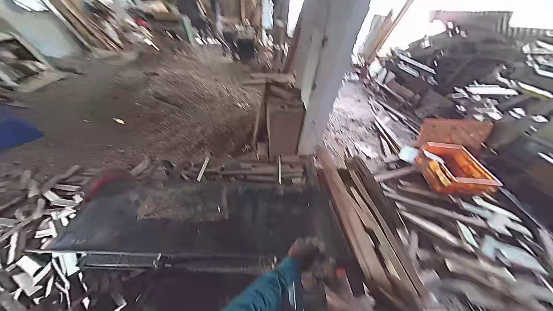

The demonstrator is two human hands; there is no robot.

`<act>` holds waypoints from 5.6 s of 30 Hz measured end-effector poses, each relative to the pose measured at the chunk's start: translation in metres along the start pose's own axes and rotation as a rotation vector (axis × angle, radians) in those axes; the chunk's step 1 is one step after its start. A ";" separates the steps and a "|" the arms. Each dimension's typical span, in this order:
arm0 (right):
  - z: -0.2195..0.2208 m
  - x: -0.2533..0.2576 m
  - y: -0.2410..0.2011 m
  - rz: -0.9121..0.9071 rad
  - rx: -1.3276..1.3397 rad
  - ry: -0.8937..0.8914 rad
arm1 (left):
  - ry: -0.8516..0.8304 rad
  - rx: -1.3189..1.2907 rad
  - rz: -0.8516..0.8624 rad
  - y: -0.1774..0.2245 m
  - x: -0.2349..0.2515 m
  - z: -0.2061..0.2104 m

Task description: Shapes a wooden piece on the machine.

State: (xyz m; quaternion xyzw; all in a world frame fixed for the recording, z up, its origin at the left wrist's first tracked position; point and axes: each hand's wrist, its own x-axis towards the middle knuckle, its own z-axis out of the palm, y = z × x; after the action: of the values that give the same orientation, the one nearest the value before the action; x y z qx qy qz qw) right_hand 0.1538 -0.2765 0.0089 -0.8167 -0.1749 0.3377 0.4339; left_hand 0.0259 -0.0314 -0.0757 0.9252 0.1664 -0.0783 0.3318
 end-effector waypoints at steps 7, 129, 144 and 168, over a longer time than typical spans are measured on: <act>0.103 -0.020 0.025 0.060 0.332 -0.566 | 0.811 -0.424 0.439 -0.010 -0.068 0.020; 0.427 0.153 -0.199 -0.388 -0.759 0.200 | 0.342 0.244 -0.612 -0.359 -0.131 -0.242; 0.436 0.070 -0.122 -0.345 -0.743 0.400 | 0.398 0.396 -0.462 -0.430 -0.338 -0.219; 0.519 0.180 -0.151 -0.607 -0.775 0.584 | 0.455 0.624 -0.203 -0.571 -0.318 -0.300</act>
State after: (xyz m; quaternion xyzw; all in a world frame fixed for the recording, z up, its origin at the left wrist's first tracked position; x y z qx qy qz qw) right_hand -0.0822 0.2199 -0.1433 -0.8888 -0.3857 -0.1304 0.2105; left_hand -0.4658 0.4927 -0.0993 0.9542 0.2945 0.0493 -0.0197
